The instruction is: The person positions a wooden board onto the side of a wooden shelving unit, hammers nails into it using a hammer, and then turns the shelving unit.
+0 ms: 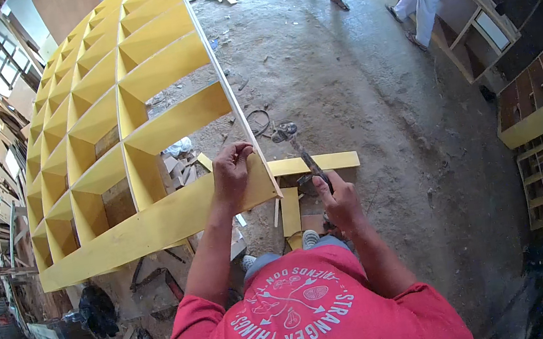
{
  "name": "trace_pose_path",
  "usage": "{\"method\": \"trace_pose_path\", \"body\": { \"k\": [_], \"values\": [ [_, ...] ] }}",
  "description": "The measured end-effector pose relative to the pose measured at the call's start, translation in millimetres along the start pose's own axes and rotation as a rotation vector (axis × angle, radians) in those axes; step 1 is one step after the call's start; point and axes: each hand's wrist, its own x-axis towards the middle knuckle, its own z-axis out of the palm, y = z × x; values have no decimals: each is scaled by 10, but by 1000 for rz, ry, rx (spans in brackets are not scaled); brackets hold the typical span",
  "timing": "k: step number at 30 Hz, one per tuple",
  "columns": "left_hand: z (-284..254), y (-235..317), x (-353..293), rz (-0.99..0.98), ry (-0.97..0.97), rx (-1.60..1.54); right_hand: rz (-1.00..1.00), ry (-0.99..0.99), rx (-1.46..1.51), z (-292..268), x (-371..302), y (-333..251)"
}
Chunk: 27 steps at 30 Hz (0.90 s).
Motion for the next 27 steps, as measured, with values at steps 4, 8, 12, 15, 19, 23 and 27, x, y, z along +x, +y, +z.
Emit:
{"method": "trace_pose_path", "body": {
  "k": [4,8,12,15,19,23,27],
  "values": [
    [-10,29,8,9,-21,21,-45,-43,16,-21,100,-37],
    [-26,100,-5,81,-25,43,-72,-94,-82,-71,209,-153],
    [-39,118,-37,64,-50,35,-243,-40,-189,-165,203,-442],
    [-72,78,4,46,-86,92,-324,-120,-345,-249,252,-525],
    [-85,20,11,95,-96,124,-301,-169,-484,-342,267,-671],
    [-41,167,-18,151,-6,7,-366,-82,-363,-330,183,-657],
    [-111,96,19,73,-134,135,-275,-150,-492,-304,131,-618]
  ]
}}
